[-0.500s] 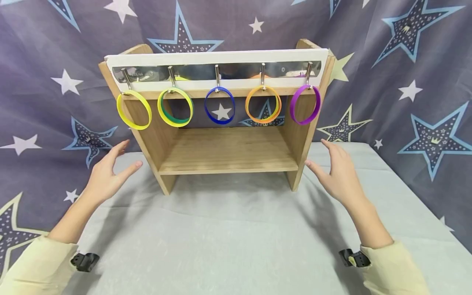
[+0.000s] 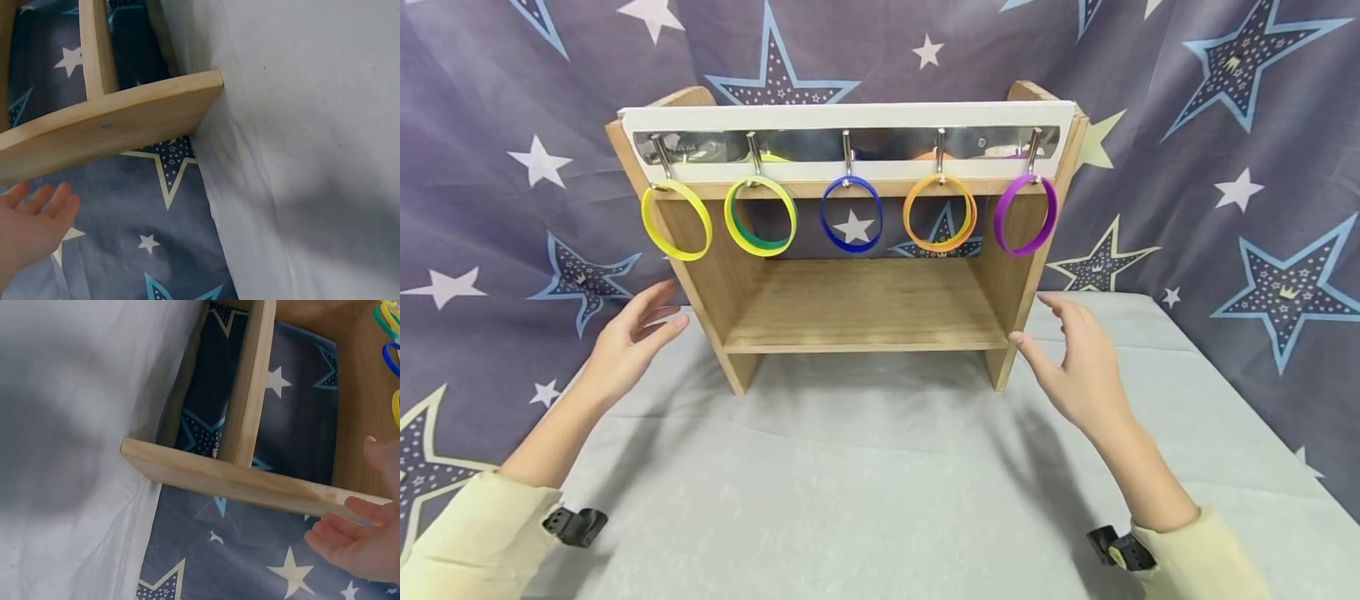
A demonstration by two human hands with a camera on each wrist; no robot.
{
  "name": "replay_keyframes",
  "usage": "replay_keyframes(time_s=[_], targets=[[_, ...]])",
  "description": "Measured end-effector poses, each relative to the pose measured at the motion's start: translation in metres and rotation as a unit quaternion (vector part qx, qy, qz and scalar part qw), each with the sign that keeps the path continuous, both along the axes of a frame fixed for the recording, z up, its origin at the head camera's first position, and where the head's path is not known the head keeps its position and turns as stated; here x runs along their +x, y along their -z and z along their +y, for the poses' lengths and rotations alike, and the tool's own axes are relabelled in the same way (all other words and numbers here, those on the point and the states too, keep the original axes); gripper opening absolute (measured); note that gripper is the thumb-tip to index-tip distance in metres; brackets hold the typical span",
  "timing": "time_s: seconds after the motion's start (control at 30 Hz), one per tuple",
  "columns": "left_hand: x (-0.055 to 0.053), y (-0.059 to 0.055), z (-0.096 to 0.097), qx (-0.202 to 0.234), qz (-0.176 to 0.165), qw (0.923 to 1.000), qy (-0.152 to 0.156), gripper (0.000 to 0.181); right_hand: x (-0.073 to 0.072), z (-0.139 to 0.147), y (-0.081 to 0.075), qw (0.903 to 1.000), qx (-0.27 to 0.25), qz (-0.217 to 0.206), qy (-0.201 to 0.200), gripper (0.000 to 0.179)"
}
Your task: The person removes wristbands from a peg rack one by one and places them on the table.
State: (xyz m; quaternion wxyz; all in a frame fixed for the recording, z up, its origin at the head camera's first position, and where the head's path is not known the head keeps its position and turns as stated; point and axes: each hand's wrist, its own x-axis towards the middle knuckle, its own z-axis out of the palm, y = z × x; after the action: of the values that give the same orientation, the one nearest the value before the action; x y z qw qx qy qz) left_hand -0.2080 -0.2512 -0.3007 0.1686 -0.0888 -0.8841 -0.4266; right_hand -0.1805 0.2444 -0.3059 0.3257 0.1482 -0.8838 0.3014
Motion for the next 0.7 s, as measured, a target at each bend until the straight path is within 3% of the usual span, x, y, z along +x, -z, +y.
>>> replay_keyframes(time_s=[0.2, 0.5, 0.7], targets=[[-0.002, -0.003, 0.003, 0.047, -0.032, 0.9983, 0.013, 0.059, 0.003, -0.013, -0.006, 0.9998, 0.008, 0.013, -0.010, 0.052], [-0.009, -0.009, 0.005, 0.108, -0.075, 0.9910, 0.028, 0.061, 0.003, -0.035, -0.014, 0.9978, 0.028, 0.022, -0.056, 0.050], [-0.015, -0.009, 0.006, 0.183, -0.077, 0.9786, 0.054, 0.060, 0.001, -0.050, -0.017, 0.9942, 0.047, 0.021, -0.094, 0.051]])
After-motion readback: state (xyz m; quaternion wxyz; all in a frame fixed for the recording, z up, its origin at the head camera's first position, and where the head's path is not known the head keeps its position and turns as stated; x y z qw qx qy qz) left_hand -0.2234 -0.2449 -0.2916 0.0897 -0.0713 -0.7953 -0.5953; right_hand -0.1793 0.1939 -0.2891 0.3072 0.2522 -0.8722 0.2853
